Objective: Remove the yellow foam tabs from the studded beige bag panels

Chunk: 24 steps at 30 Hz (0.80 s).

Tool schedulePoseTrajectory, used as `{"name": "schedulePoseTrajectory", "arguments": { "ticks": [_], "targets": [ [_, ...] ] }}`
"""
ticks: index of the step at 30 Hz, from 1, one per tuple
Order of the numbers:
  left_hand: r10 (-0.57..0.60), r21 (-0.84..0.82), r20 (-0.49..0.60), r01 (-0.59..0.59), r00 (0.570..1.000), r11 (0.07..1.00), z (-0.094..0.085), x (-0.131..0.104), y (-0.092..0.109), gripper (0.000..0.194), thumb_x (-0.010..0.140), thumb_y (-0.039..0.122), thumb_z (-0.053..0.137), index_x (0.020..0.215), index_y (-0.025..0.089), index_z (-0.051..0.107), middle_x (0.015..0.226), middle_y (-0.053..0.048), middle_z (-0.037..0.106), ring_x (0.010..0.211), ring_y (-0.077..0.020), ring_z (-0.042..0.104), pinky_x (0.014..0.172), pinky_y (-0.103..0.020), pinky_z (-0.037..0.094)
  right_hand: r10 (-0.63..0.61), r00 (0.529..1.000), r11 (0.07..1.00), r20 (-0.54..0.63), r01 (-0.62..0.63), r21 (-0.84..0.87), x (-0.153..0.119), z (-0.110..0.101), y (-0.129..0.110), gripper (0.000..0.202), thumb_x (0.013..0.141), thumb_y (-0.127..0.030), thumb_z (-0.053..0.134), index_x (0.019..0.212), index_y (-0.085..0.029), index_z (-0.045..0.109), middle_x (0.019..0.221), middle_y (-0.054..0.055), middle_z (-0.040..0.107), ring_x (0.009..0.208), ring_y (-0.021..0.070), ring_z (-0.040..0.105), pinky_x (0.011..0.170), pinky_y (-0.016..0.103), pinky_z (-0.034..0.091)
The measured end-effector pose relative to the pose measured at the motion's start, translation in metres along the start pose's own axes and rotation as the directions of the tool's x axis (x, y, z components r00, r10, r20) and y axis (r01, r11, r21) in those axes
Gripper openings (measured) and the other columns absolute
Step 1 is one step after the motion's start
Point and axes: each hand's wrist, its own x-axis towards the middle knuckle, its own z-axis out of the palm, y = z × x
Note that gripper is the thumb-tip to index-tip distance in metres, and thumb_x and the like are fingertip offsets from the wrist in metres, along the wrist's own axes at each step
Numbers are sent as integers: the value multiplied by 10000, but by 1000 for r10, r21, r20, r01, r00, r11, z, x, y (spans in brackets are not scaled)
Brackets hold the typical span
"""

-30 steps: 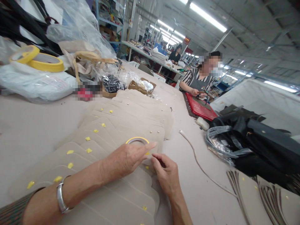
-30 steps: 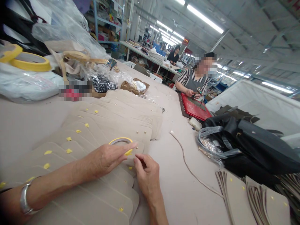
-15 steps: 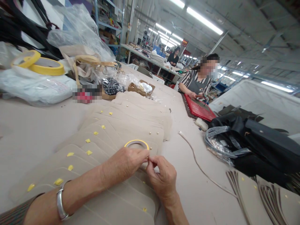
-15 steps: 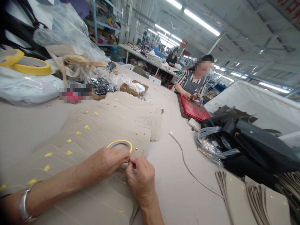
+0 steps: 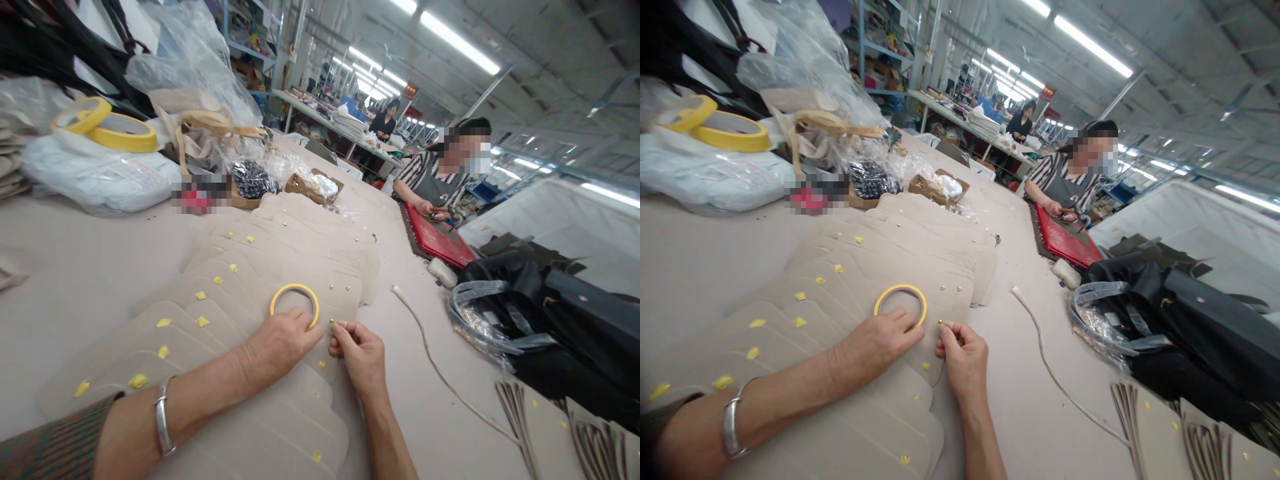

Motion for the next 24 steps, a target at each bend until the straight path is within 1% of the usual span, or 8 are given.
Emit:
{"name": "schedulePoseTrajectory", "arguments": {
  "ticks": [4, 7, 10, 14, 17, 19, 21, 24],
  "targets": [
    [-12, -23, 123, 15, 992, 1000, 1, 3, 0, 77, 906, 150, 495, 857, 183, 544, 863, -72, 584, 782, -240, 543, 582, -318, 430, -141, 990, 965, -3, 137, -223, -1, 5, 0, 267, 805, -402, 621, 794, -149, 706, 574, 0, 642, 504, 127, 577, 516, 227, 485],
    [-30, -9, 117, 31, 993, 999, 1, 3, 1, 94, 898, 119, 485, 868, 183, 548, 863, -78, 580, 779, -244, 539, 578, -321, 443, -303, 953, 863, 3, 275, -423, 0, 9, -4, 229, 827, -345, 574, 759, -169, 704, 598, 13, 674, 519, 141, 597, 538, 233, 472],
    [-35, -13, 106, 37, 994, 999, 2, 4, 3, 111, 888, 96, 485, 854, 180, 550, 847, -79, 575, 781, -244, 537, 575, -316, 445, -399, 917, 774, 21, 349, -529, 3, 12, -7, 212, 829, -303, 553, 724, -184, 694, 656, 23, 704, 572, 153, 632, 585, 241, 469],
    [-55, -38, 121, 60, 991, 997, 1, 3, 3, 120, 891, 87, 486, 850, 175, 556, 845, -76, 575, 791, -231, 533, 591, -302, 452, -407, 913, 754, -6, 332, -566, 5, 12, -4, 164, 835, -295, 567, 833, -186, 688, 688, 24, 714, 605, 167, 658, 612, 253, 475],
    [-69, -59, 82, 74, 994, 996, -1, 2, -4, 98, 913, 117, 482, 896, 177, 559, 897, -72, 583, 820, -222, 535, 642, -311, 475, -331, 940, 826, -81, 247, -506, 3, 6, 3, 245, 840, -340, 596, 1001, -158, 628, 619, -3, 682, 517, 160, 630, 518, 240, 466],
    [-99, -48, 14, 99, 995, 994, -3, 2, -12, 87, 923, 136, 479, 935, 170, 558, 962, -82, 589, 883, -229, 536, 709, -333, 489, -304, 950, 857, -75, 238, -457, 0, 2, 9, 228, 868, -362, 572, 961, -162, 627, 597, -12, 665, 487, 147, 613, 487, 229, 460],
    [-132, -12, -33, 132, 991, 991, -5, 5, -22, 88, 923, 134, 479, 950, 158, 559, 998, -95, 598, 939, -243, 530, 761, -356, 489, -370, 929, 825, -26, 316, -469, -3, 0, 14, 211, 889, -348, 545, 889, -171, 659, 664, 14, 690, 565, 148, 642, 556, 234, 485],
    [-150, 17, -30, 150, 988, 989, -8, 10, -31, 84, 916, 124, 487, 930, 152, 565, 970, -90, 617, 940, -245, 535, 769, -362, 491, -517, 855, 697, 36, 445, -562, -2, 3, 16, 202, 893, -297, 539, 879, -172, 696, 804, 54, 723, 726, 164, 667, 696, 260, 491]
  ]
}}
